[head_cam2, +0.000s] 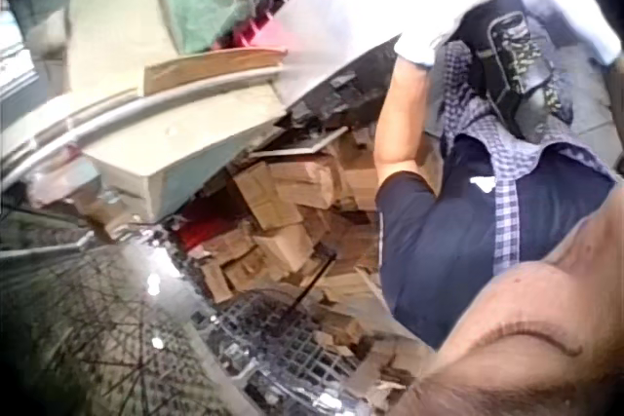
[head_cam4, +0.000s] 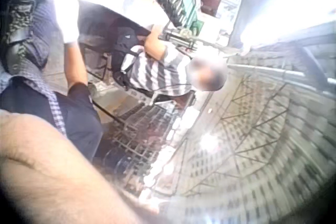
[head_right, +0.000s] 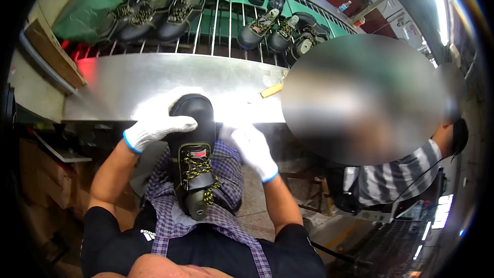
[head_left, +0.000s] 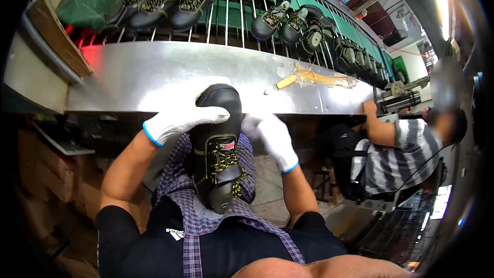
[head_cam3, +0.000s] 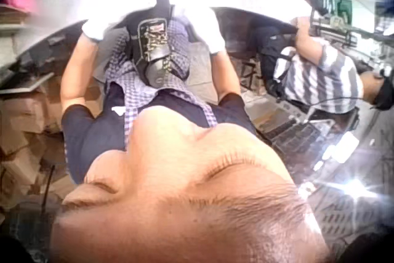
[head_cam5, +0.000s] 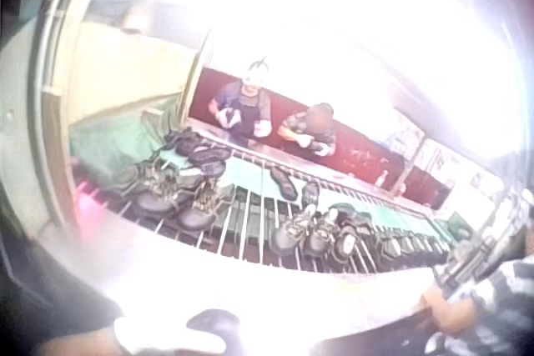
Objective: The person picks up a boot from a conveyor belt, fits a sole onto the bottom of the boot, and uses a hand tool to press and smooth the edges of the sole against the upper.
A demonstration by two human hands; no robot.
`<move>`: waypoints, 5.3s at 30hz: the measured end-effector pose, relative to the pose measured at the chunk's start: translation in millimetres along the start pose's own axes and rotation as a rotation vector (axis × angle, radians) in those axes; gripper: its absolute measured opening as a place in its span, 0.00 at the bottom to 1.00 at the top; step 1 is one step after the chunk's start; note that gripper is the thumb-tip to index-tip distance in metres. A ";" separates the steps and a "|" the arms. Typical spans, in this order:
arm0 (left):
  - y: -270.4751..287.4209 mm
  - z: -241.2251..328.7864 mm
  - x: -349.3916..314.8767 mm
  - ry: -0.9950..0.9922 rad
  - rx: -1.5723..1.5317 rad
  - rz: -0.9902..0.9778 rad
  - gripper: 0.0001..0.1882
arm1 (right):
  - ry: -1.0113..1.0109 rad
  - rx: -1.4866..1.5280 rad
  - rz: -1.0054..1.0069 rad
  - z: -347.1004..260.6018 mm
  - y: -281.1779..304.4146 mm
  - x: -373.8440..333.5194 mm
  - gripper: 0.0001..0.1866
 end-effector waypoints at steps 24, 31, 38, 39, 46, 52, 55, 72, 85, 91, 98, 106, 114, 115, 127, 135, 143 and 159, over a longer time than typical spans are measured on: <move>8.2 -47.6 -16.9 -0.978 0.361 0.484 0.20 | -0.177 0.368 -0.348 -23.8 -36.4 92.9 0.41; 7.1 -40.7 33.9 -0.368 0.044 0.181 0.13 | -0.082 0.169 -0.350 -35.5 -25.2 94.3 0.40; 23.5 -93.6 -12.4 0.025 -0.281 -0.247 0.46 | -0.182 0.288 -0.290 -36.6 -0.9 85.2 0.47; 16.4 -80.2 -23.5 0.032 -0.287 -0.310 0.48 | -0.197 0.315 -0.273 -35.1 -3.3 83.8 0.47; 4.8 -67.5 -26.1 -0.075 -0.313 -0.182 0.43 | -0.181 0.157 -0.289 -35.7 0.1 89.1 0.55; -4.1 -66.8 -51.8 -0.292 0.249 0.067 0.43 | -0.239 0.205 -0.243 -36.7 2.3 84.9 0.53; -11.4 -40.3 -72.3 -0.273 0.309 0.106 0.49 | -0.128 0.150 -0.248 -57.1 6.3 85.4 0.53; 84.0 -64.5 39.5 -0.256 0.052 0.250 0.22 | -0.250 -0.102 0.013 -98.6 -70.7 27.3 0.51; 61.2 -71.7 54.4 -0.270 0.120 0.326 0.20 | -0.124 -0.209 0.244 -5.9 -63.2 45.4 0.21; 52.6 -56.0 61.3 -0.325 0.312 0.330 0.18 | 0.138 -0.216 0.249 -35.2 -65.7 90.6 0.18; 53.3 -59.9 55.3 -0.140 0.259 0.305 0.12 | -0.033 -0.211 0.195 -76.2 -49.9 50.4 0.20; 32.2 -5.1 54.6 -0.513 0.728 0.124 0.08 | -0.180 -0.174 0.303 -82.6 -71.6 -15.3 0.51; 17.3 -1.3 56.1 -0.659 0.813 0.070 0.07 | -0.309 -0.088 0.111 -11.6 -60.7 15.7 0.28; 20.3 -4.5 57.8 -0.646 0.804 0.105 0.08 | -0.245 -0.167 0.086 -29.7 -60.3 17.9 0.29; 68.0 -72.5 53.1 -0.157 0.020 0.414 0.16 | 0.043 -0.261 -0.121 -91.7 -59.4 -12.9 0.49; 67.9 -90.9 55.4 0.067 -0.245 0.304 0.14 | -0.450 -0.030 0.080 -54.4 -70.6 24.1 0.56; 66.6 -80.6 52.9 0.135 -0.197 0.249 0.11 | -0.246 -0.069 -0.022 -72.0 -75.7 33.8 0.47; 73.4 -98.8 59.9 -0.127 0.048 0.490 0.25 | -0.137 -0.255 -0.413 -58.6 -83.3 140.5 0.31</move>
Point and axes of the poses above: each hand's wrist, its own x-axis towards the middle knuckle, its own y-axis out of the back of the hand, z = x × y, the point moved 5 cm from there along x, towards the middle knuckle, and after that the axes turned 13 degrees about z, right-handed, at the moved point
